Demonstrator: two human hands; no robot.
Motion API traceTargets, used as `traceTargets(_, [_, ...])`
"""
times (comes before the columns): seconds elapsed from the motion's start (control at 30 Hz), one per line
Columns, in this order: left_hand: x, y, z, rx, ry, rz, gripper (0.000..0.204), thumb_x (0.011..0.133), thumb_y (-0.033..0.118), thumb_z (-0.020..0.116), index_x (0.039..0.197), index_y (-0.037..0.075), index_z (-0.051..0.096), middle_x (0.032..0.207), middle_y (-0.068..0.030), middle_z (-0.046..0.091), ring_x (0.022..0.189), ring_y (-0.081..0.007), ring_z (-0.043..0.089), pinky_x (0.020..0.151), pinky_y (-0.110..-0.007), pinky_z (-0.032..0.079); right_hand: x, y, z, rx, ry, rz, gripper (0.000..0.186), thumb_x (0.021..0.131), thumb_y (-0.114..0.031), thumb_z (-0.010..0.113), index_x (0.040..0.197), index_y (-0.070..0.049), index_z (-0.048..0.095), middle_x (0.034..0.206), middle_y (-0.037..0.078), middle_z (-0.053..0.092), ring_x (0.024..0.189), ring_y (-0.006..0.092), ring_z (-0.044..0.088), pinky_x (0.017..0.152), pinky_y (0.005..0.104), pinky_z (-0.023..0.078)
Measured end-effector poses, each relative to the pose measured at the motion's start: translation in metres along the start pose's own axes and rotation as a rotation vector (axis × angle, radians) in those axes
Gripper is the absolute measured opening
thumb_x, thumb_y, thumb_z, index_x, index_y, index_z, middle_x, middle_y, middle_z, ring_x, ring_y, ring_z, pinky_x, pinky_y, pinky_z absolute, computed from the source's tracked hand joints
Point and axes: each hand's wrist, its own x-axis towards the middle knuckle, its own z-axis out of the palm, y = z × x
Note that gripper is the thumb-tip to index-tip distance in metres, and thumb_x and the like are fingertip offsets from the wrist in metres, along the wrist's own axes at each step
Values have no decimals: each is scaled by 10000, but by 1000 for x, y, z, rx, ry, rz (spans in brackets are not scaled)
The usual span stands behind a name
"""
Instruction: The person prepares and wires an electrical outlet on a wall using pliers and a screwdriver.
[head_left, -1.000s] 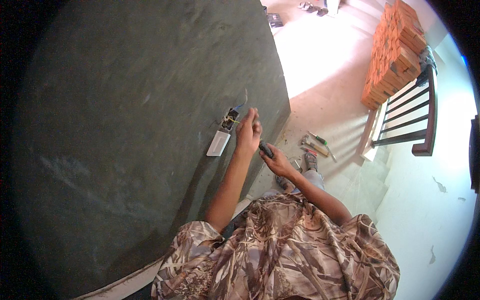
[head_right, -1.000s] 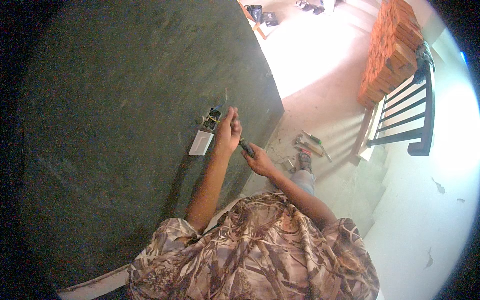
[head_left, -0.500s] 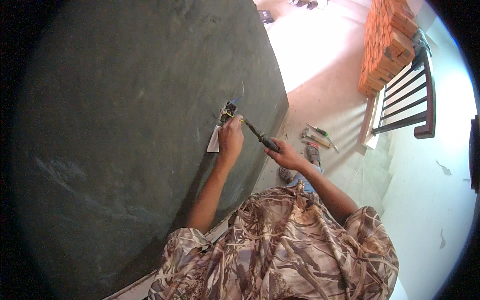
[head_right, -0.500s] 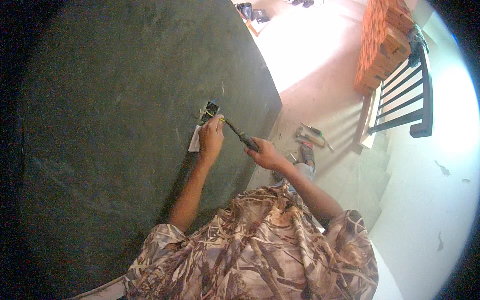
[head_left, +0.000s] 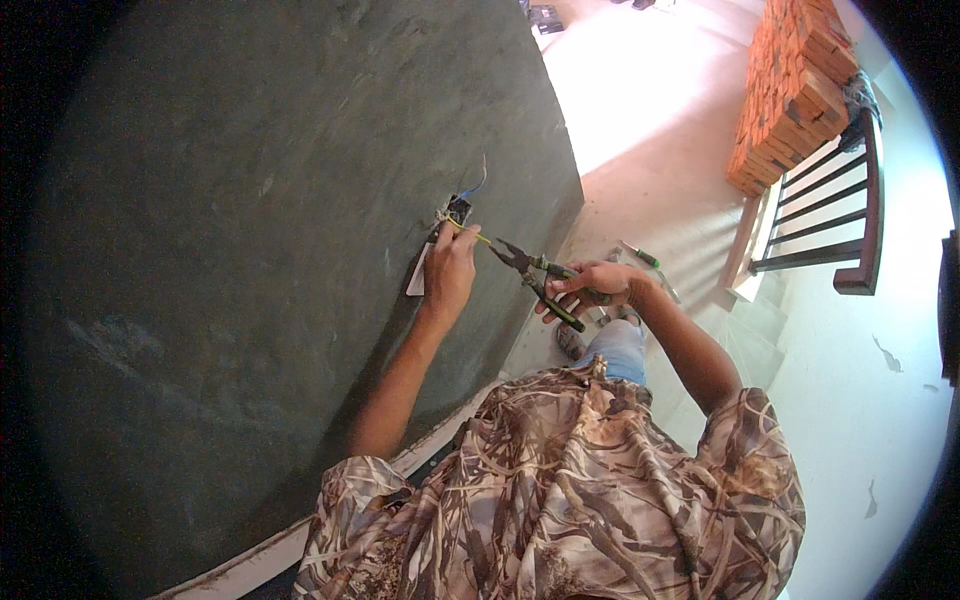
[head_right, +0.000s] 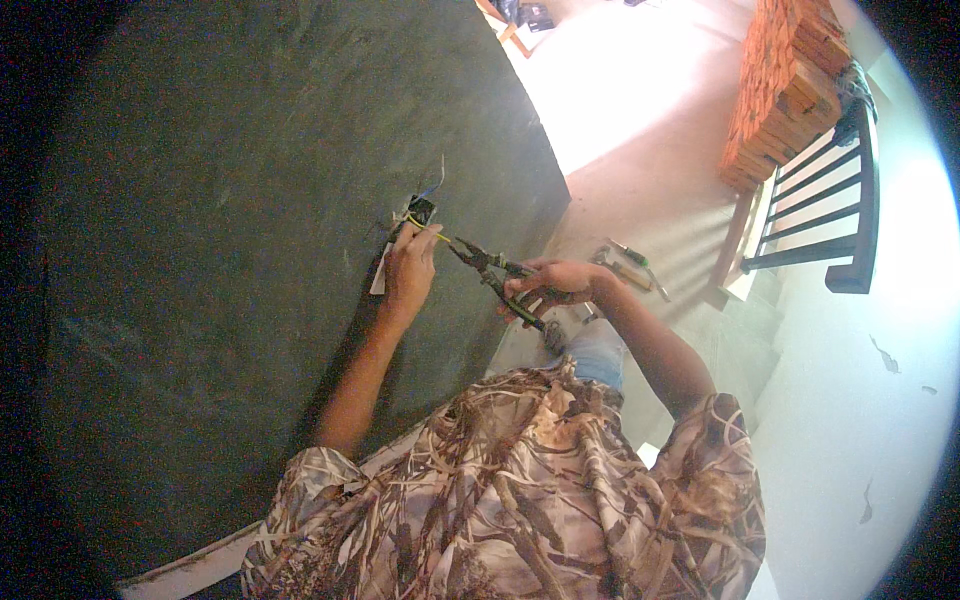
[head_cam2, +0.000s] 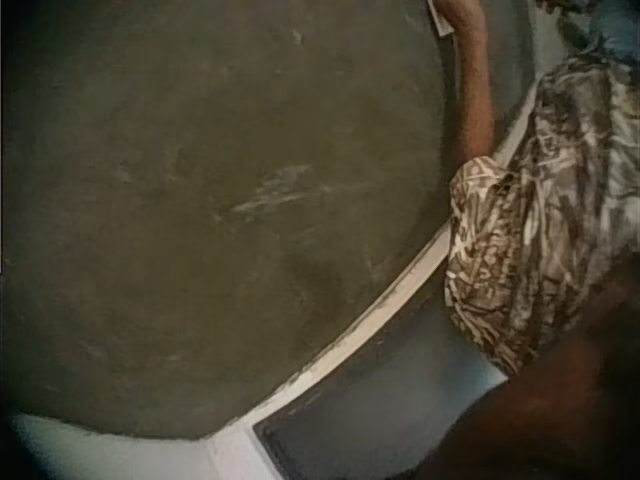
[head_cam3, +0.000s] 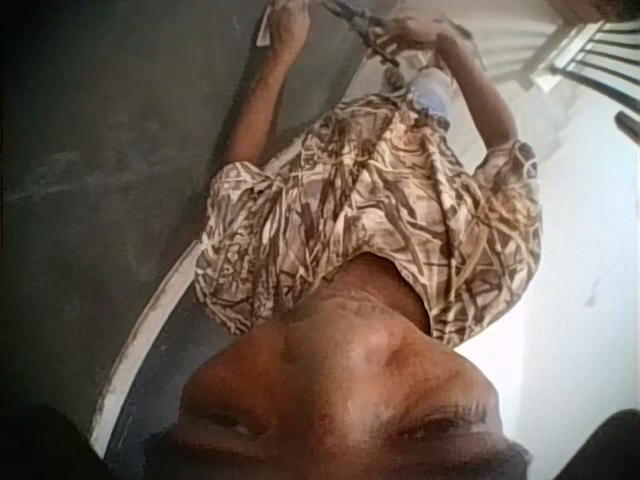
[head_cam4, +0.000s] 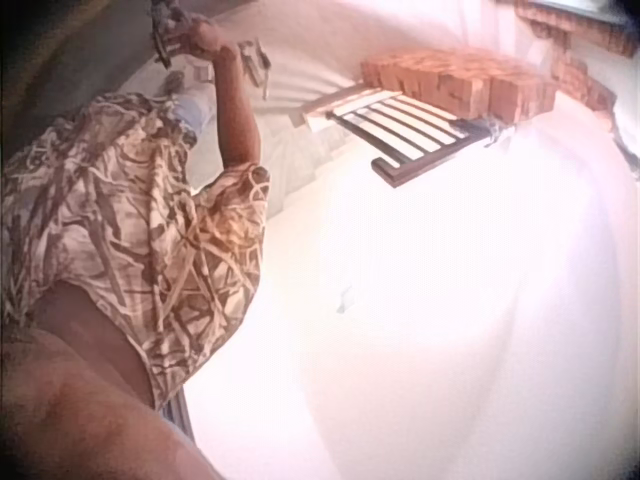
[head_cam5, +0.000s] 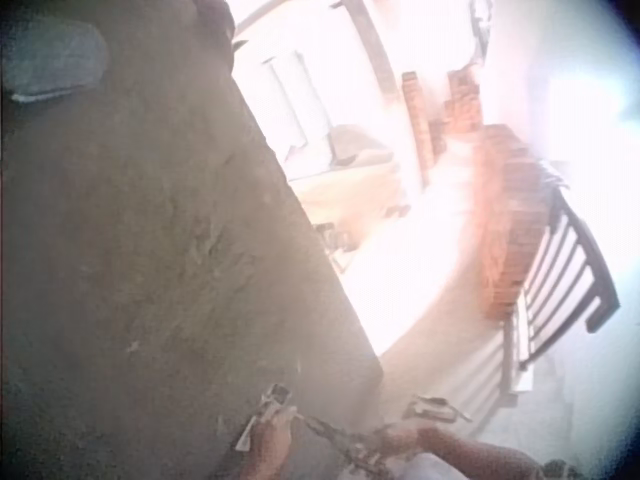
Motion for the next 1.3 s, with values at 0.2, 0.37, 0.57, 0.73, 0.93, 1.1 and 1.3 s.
traceTargets(0.2, [-6, -8, 2, 98, 22, 70, 297, 943, 42, 593, 1228, -24, 641, 1134, -164, 603, 879, -326, 673, 724, -404, 537, 4, 25, 3, -51, 195, -48, 344, 1019, -269, 574, 1254, -23, 527, 1260, 153, 643, 1169, 308, 645, 912, 457, 565])
traceTargets(0.37, [-2, -9, 3, 170, 9, 163, 335, 944, 61, 587, 1265, -33, 607, 1245, -179, 581, 892, -328, 696, 717, -395, 563, 10, 61, 10, 114, 326, -159, 316, 1017, -248, 581, 1244, -41, 508, 1251, 136, 649, 1164, 283, 643, 914, 417, 561])
traceTargets(0.57, [9, -9, 6, 215, -89, 143, 271, 978, 139, 570, 1199, -12, 611, 1183, -166, 591, 820, -367, 700, 672, -431, 574, 28, 89, 31, 164, 453, -280, 406, 985, -328, 640, 1268, -56, 536, 1175, 84, 667, 1108, 225, 649, 909, 419, 539])
traceTargets(0.73, [12, -5, 3, 188, -140, 105, 278, 959, 185, 624, 1163, -3, 641, 1138, -161, 603, 913, -372, 676, 731, -443, 564, 42, 106, 36, 179, 482, -359, 281, 1002, -284, 615, 1157, -61, 545, 1203, 105, 656, 1111, 241, 652, 901, 420, 558])
traceTargets(0.93, [19, -3, 2, 210, -116, 165, 207, 952, 191, 625, 1033, 1, 639, 1034, -185, 616, 838, -388, 670, 699, -469, 547, 68, 114, 46, 83, 629, -480, 315, 987, -301, 642, 1159, -52, 554, 1146, 79, 667, 1043, 193, 652, 869, 368, 537])
traceTargets(1.1, [36, -1, 11, 214, -13, 220, 204, 958, 202, 610, 936, 2, 642, 895, -190, 632, 797, -407, 651, 688, -487, 519, 97, 108, 48, -273, 942, -604, 247, 975, -266, 634, 1073, -45, 588, 949, 75, 679, 857, 153, 627, 761, 328, 493])
traceTargets(1.3, [29, -7, 15, 206, 0, 257, 170, 978, 151, 561, 958, 5, 646, 904, -198, 635, 821, -419, 639, 702, -491, 511, 122, 81, 56, -496, 1188, -756, 244, 947, -204, 607, 1107, -24, 574, 911, 191, 649, 867, 342, 619, 767, 421, 476])
